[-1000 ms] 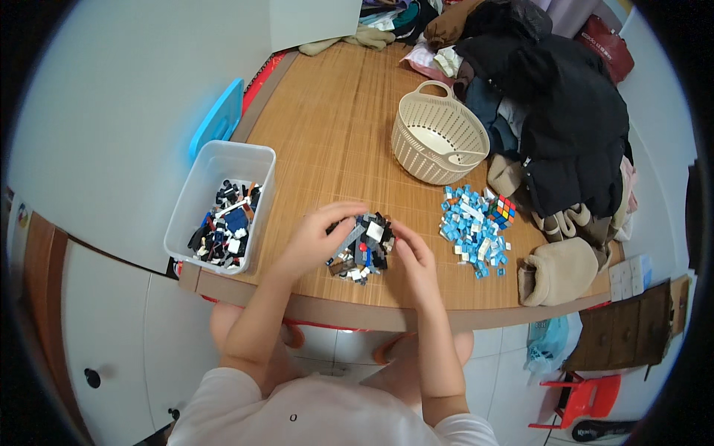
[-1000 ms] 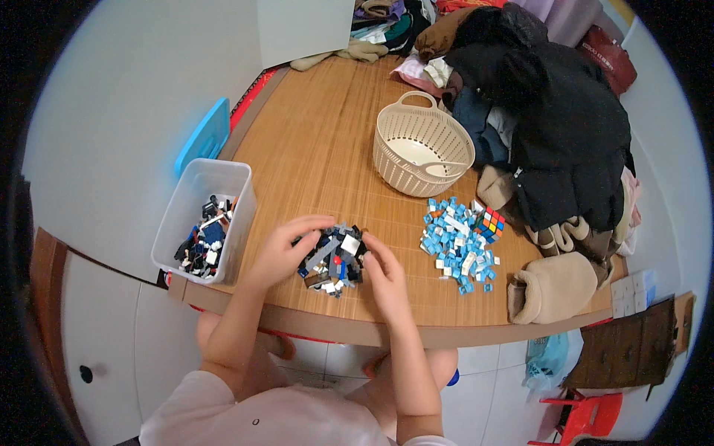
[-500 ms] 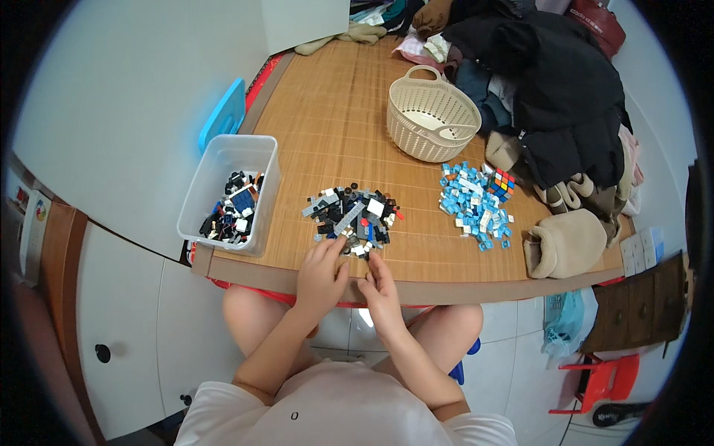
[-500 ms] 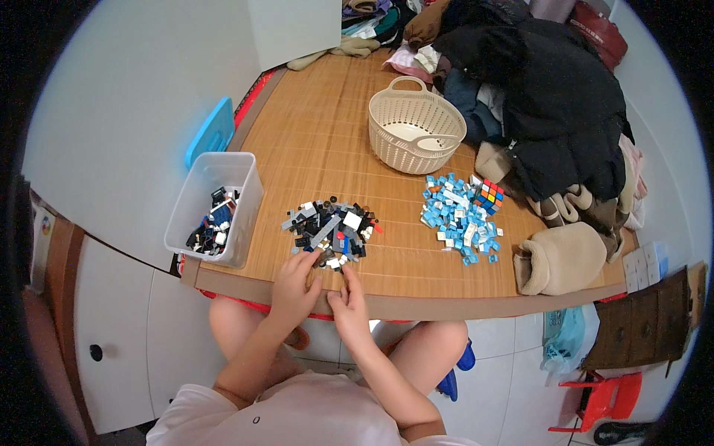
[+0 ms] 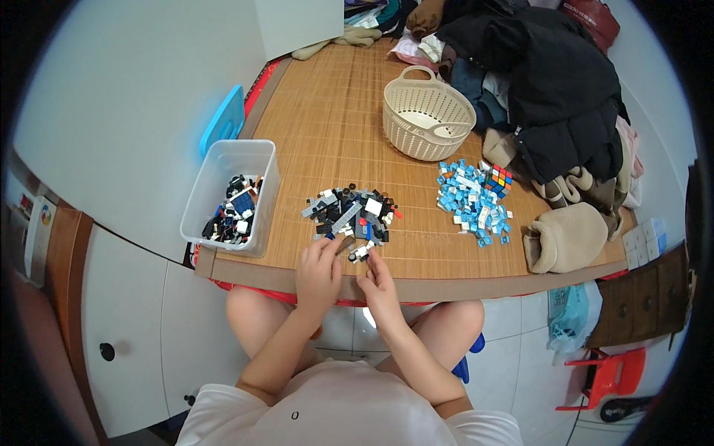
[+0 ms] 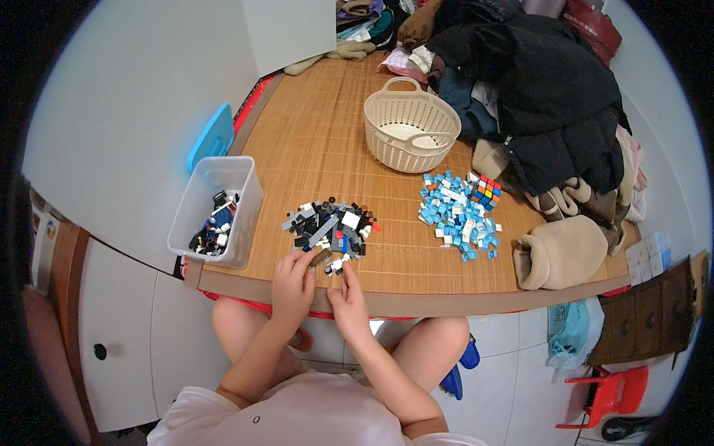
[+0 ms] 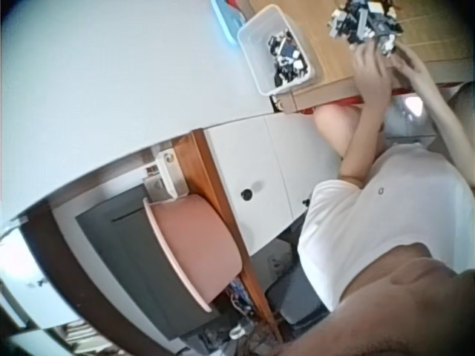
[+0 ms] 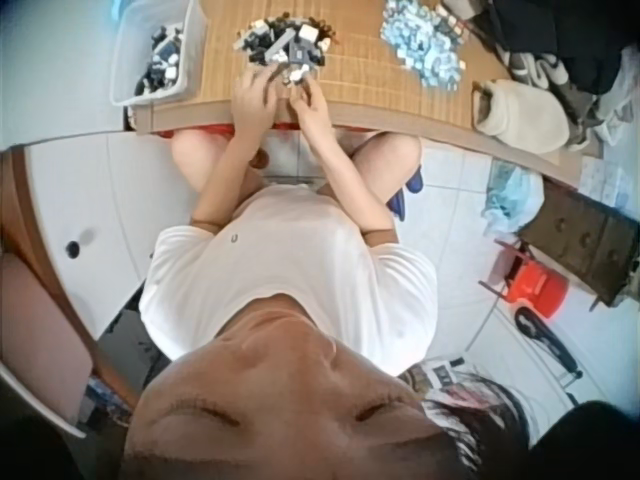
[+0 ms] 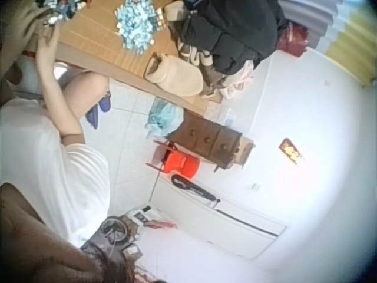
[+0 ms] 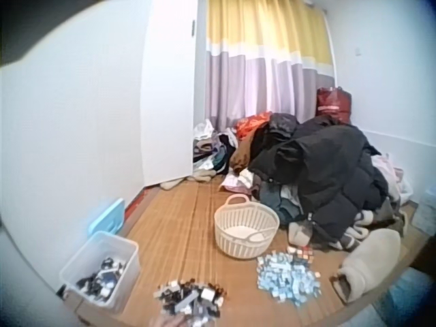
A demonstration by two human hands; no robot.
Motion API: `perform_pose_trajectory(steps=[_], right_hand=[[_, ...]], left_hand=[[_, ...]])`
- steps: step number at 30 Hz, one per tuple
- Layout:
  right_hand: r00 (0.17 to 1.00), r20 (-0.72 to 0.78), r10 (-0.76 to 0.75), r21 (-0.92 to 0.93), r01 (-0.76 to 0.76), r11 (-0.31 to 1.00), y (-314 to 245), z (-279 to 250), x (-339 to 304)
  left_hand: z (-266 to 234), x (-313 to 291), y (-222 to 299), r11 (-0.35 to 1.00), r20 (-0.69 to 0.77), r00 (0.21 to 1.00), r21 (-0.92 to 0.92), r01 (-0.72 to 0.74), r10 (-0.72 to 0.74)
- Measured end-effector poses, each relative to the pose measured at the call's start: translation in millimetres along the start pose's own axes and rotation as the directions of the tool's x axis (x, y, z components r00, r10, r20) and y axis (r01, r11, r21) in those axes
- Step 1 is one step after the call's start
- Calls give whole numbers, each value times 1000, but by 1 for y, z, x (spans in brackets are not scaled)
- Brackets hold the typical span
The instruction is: The person sits on a tatami mat and assembles small plastic building blocks by hand. They pick up individual pieces from piles on the floor and a nearby container, connecting them to form a small structure. The person handles the blocks one by one, occasionally adjusting the growing assembly.
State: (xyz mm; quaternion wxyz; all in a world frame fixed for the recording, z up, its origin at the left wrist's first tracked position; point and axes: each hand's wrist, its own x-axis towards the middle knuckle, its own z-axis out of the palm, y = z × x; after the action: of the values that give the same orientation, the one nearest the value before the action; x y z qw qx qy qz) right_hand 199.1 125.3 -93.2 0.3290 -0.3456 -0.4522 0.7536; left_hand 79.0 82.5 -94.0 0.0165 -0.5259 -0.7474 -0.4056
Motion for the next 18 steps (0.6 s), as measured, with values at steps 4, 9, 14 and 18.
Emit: perform_pose_trajectory(steps=[4,9,14,18], right_hand=[[999,-12,-47,-53,46,998,3,-5,4],[1000,-3,-14,28,14,1000,-1,1,0],[998,-35,58,56,-56,997,-3,11,0],[997,-70,45,69,-40,997,5,13,4]], left_hand=[[-2,-11,20,912,180,977,-371,176,-115],[5,-22,16,871,304,943,-418,259,-135],[20,-23,1,712,382,909,-591,379,-167],[23,-23,11,361,452,834,-755,547,-317]])
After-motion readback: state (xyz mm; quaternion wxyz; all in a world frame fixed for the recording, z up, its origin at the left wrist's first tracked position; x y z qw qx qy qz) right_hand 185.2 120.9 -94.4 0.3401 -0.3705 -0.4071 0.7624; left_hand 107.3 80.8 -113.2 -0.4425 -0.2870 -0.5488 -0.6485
